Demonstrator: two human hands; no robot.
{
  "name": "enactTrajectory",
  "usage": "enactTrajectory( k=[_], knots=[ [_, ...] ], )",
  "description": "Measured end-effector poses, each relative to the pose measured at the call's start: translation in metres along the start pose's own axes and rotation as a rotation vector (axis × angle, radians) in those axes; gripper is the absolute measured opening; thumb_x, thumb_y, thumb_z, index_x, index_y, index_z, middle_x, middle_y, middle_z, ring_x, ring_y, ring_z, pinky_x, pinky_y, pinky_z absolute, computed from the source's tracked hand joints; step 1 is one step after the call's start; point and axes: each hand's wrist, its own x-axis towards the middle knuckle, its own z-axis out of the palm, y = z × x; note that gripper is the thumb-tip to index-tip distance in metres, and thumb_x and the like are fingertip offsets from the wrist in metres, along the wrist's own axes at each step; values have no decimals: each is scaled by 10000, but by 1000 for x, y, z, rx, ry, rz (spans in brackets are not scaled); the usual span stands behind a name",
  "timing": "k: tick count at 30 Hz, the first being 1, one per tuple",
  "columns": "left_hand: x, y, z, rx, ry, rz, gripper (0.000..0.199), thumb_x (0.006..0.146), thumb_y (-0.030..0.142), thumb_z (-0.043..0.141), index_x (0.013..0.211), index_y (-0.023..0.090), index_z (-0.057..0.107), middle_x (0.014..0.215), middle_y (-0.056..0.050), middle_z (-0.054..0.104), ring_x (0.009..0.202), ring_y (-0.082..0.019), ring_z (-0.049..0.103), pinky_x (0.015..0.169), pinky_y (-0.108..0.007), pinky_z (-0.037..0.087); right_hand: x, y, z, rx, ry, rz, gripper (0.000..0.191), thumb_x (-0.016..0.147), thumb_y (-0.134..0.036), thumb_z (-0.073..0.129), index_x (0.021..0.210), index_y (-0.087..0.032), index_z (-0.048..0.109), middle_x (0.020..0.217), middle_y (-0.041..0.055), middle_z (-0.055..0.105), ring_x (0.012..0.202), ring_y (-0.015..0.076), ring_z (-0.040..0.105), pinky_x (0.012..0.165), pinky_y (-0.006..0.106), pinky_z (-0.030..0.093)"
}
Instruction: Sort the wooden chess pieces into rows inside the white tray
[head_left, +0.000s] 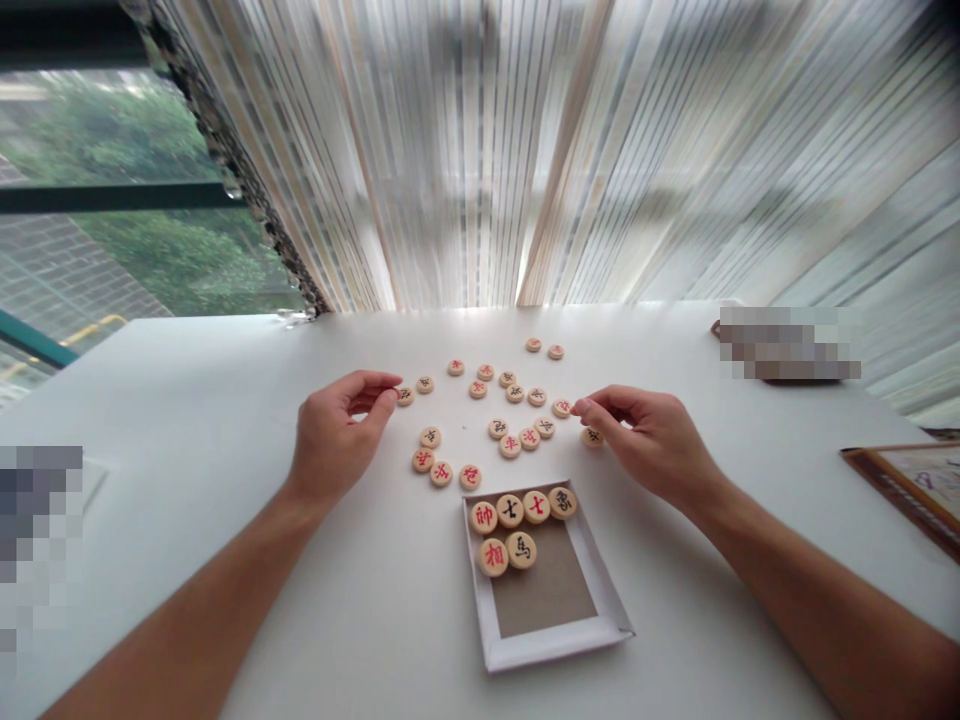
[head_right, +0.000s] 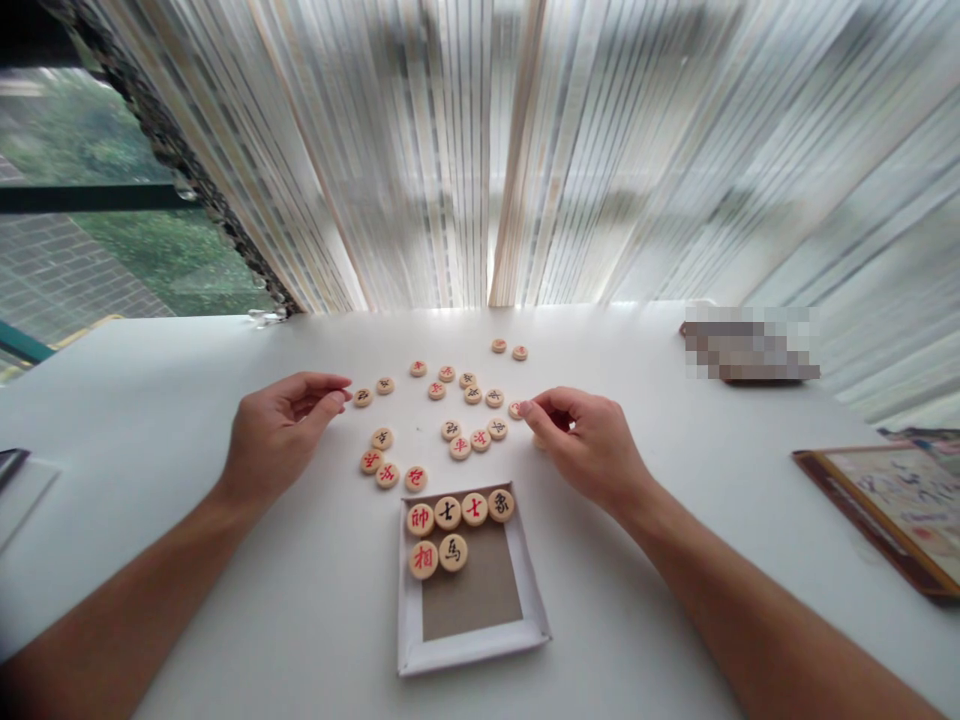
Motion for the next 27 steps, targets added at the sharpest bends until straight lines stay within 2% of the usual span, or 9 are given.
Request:
enactTrajectory(
  k=[13,18,24,27],
  knots=[
    [-13,8,9,51,-101,41,262,898,382,705,1035,195,827,1017,-73,852,903,-250,799,762,-322,621,4,6,-3,-26,36,5,385,938,-496,667,839,-162,831,679,41,711,597,169,542,572,303,392],
    [-16,8,13,45,-138,70,264,901,378,688,1031,193,824,1003,-72,846,884,-246,791,715,-308,615,9,14,-3,4,50,40,393,924,-507,669,855,-157,834,712,56,735,608,176,559,570,308,390],
    [-17,11,12,64,-135,111,260,901,353,667,1026,188,824,988,-70,846,859,-236,788,627,-273,582,28,35,-5,16,89,103,378,895,-501,681,920,-155,832,844,93,798,734,211,662,685,333,497],
    [-17,11,12,74,-129,127,245,906,333,663,1020,188,824,986,-71,848,868,-238,792,623,-271,575,45,42,-6,1,92,134,421,885,-509,690,1009,-132,830,860,104,802,744,211,677,674,332,509]
  ],
)
